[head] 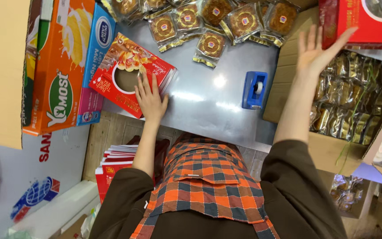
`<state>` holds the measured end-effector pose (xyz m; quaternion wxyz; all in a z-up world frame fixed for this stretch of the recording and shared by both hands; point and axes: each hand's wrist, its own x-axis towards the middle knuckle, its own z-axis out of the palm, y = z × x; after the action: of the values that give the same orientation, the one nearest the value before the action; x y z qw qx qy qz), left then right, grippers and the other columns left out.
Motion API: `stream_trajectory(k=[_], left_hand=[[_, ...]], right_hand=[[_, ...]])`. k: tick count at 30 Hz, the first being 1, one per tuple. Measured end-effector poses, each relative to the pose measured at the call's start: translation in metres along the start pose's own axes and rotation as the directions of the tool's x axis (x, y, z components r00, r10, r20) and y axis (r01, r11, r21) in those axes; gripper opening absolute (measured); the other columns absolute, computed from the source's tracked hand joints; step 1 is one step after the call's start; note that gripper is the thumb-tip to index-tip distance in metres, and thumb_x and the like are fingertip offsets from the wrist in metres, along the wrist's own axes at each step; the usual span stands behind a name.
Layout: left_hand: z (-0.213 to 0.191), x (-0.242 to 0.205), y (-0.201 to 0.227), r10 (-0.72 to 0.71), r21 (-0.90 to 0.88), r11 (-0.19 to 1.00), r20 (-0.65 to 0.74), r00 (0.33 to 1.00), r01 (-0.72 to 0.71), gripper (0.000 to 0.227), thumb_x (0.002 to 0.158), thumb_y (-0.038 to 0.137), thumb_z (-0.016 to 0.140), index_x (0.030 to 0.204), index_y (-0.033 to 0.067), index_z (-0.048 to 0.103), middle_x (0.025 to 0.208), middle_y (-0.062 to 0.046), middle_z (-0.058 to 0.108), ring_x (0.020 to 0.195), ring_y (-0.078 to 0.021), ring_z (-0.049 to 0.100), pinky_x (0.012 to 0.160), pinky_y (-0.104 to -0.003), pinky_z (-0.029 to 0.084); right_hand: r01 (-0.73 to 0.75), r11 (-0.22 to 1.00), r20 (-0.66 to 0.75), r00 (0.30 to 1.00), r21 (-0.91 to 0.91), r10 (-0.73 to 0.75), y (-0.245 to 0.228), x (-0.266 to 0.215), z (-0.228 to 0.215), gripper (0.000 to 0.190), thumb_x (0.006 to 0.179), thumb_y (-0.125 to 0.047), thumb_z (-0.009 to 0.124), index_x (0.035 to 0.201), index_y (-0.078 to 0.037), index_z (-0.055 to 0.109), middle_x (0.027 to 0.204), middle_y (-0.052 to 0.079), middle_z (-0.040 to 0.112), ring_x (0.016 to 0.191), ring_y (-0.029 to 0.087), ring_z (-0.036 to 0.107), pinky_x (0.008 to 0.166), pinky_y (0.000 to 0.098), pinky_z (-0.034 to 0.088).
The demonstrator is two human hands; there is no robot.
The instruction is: The person packs individually wrapped round pastries into red rectangular boxes. They place the pastries inside, close the flaps, and seal the boxes using a blue tape dispenser. The sealed boxes are then stacked on the table.
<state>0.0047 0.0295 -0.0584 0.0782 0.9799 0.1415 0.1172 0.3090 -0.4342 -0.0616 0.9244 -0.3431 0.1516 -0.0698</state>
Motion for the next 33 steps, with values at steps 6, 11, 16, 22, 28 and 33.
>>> stream_trajectory(k=[6, 11, 16, 22, 28, 33], left_hand=[[-0.002, 0.002, 0.000, -0.015, -0.062, 0.998, 0.023, 1.000, 0.016, 0.093, 0.085, 0.038, 0.079, 0.161, 0.0079, 0.035, 0.168, -0.022, 0.021, 0.155, -0.0447, 0.019, 0.124, -0.060, 0.017], [-0.031, 0.020, 0.047, 0.096, -0.242, 0.965, -0.050, 0.994, -0.105, 0.077, 0.087, 0.033, 0.084, 0.152, 0.0123, 0.047, 0.169, -0.023, 0.023, 0.156, -0.0492, 0.015, 0.125, -0.062, 0.013], [-0.078, 0.077, 0.131, 0.327, -0.575, 0.736, -0.160, 0.931, -0.357, 0.077, 0.086, 0.034, 0.088, 0.150, 0.0135, 0.049, 0.169, -0.019, 0.030, 0.158, -0.0418, 0.025, 0.129, -0.054, 0.027], [-0.013, 0.081, 0.159, 0.514, -0.898, 0.064, 0.404, 0.757, 0.436, 0.078, 0.081, 0.033, 0.082, 0.146, 0.0059, 0.048, 0.143, -0.017, 0.054, 0.130, -0.0305, 0.053, 0.110, -0.045, 0.046], [0.071, -0.060, 0.133, 0.459, -0.295, -0.588, 0.645, 0.611, 0.753, 0.057, 0.093, 0.051, 0.060, 0.114, -0.0008, 0.053, 0.101, -0.026, 0.072, 0.085, -0.0372, 0.070, 0.079, -0.047, 0.058], [0.036, -0.050, 0.121, 0.552, -0.167, -0.743, 0.394, 0.735, 0.648, 0.054, 0.102, 0.058, 0.047, 0.129, 0.0112, 0.055, 0.084, -0.019, 0.073, 0.073, -0.0397, 0.071, 0.068, -0.061, 0.061]], right_hand=[[0.034, 0.998, -0.128, 0.991, -0.044, -0.039, -0.008, 0.008, -0.017, 0.111, 0.068, -0.058, 0.086, 0.154, -0.018, 0.030, 0.143, 0.015, 0.051, 0.118, 0.036, 0.069, 0.107, 0.0568, 0.059], [-0.014, 0.966, 0.008, 1.000, -0.257, 0.016, -0.039, -0.090, -0.036, 0.085, 0.088, -0.050, 0.077, 0.151, -0.007, 0.040, 0.131, 0.019, 0.059, 0.112, 0.034, 0.068, 0.101, 0.0483, 0.061], [0.245, 0.555, 0.365, 0.924, -0.795, 0.115, -0.140, -0.160, -0.009, 0.057, 0.093, -0.021, 0.075, 0.144, 0.000, 0.059, 0.129, 0.010, 0.070, 0.117, 0.020, 0.065, 0.103, 0.0339, 0.053], [0.335, -0.005, 0.274, 0.779, -0.942, 0.563, -0.179, -0.186, 0.071, 0.046, 0.078, -0.024, 0.081, 0.117, -0.003, 0.071, 0.088, 0.011, 0.076, 0.080, 0.018, 0.068, 0.074, 0.0337, 0.055], [0.055, 0.508, 0.314, 0.841, -0.860, 0.441, -0.172, -0.083, 0.028, 0.061, 0.102, -0.052, 0.060, 0.133, 0.001, 0.059, 0.106, 0.013, 0.076, 0.087, 0.022, 0.075, 0.071, 0.0384, 0.064], [-0.126, 0.521, -0.038, 0.984, -0.844, 0.177, -0.122, 0.022, -0.029, 0.092, 0.097, -0.078, 0.041, 0.134, 0.005, 0.052, 0.107, 0.021, 0.071, 0.094, 0.025, 0.077, 0.074, 0.0378, 0.066]])
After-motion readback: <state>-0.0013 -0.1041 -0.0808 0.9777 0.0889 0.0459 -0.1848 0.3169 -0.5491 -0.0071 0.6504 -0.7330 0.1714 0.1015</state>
